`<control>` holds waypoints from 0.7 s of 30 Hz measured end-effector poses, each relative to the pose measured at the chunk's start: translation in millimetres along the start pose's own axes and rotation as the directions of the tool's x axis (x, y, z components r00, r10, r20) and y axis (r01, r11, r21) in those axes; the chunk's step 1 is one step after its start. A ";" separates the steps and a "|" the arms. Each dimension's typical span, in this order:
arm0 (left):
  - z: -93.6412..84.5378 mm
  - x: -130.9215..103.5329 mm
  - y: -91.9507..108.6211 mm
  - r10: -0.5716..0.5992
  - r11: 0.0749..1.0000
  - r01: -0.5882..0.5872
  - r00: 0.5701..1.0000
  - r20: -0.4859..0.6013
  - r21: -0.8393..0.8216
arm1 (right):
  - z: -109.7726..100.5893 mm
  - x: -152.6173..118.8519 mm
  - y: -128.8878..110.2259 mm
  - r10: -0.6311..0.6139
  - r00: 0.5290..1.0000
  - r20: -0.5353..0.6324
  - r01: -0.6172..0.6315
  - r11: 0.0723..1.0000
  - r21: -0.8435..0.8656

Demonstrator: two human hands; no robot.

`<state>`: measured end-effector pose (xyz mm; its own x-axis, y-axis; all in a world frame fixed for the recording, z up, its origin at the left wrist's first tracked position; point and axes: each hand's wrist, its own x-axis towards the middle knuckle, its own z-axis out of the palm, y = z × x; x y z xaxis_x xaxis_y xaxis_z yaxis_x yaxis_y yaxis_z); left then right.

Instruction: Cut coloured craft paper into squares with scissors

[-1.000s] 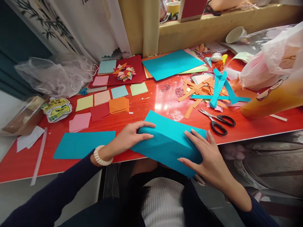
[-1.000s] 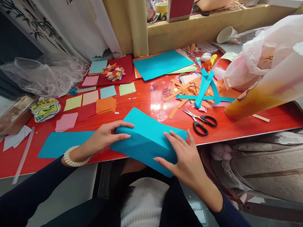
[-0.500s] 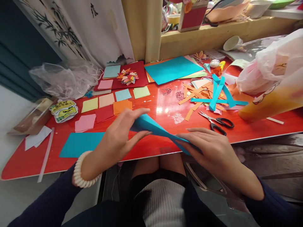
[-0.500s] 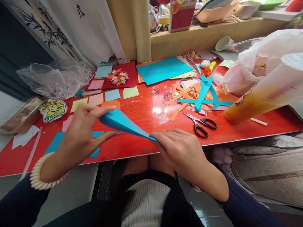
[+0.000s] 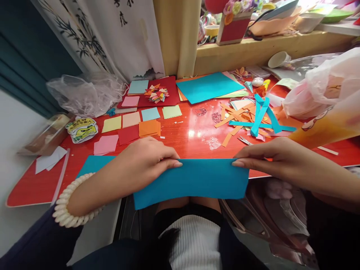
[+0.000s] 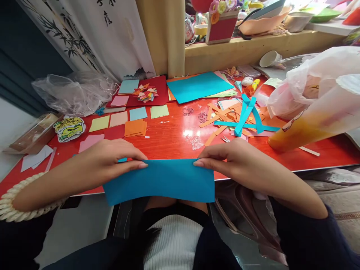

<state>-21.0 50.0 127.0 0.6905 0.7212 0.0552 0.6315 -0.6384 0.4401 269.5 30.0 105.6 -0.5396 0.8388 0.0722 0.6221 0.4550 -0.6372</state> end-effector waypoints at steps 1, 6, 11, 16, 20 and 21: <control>2.6 2.8 -2.1 -0.018 0.999 0.020 0.998 0.053 -0.041 | 1.9 2.1 -0.5 -0.005 1.000 -0.003 0.005 1.000 0.022; 14.7 32.3 10.6 0.021 0.971 0.021 0.985 0.171 -0.238 | 13.1 19.8 -7.2 0.043 0.999 -0.011 -0.041 0.991 0.125; 15.2 45.8 20.5 -0.077 0.927 0.130 0.984 0.162 -0.352 | 14.6 27.5 -4.3 0.155 0.971 -0.181 -0.091 0.943 0.320; 25.2 58.3 20.6 -0.062 0.909 0.079 0.997 0.055 -0.409 | 26.7 30.3 -4.5 0.176 0.953 -0.247 -0.083 0.935 0.345; 28.7 71.0 27.5 -0.102 0.903 0.066 0.993 -0.062 -0.424 | 30.9 33.6 -4.9 0.169 0.918 -0.360 -0.053 0.949 0.309; 28.5 72.4 28.6 -0.112 0.894 0.070 0.991 -0.070 -0.442 | 30.2 34.2 -3.3 0.168 0.907 -0.385 -0.056 0.956 0.287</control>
<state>57.1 76.3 118.1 0.5888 0.8053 0.0685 0.4572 -0.4018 0.7934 231.9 48.1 87.0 -0.1665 0.9528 0.2537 0.4619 0.3027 -0.8337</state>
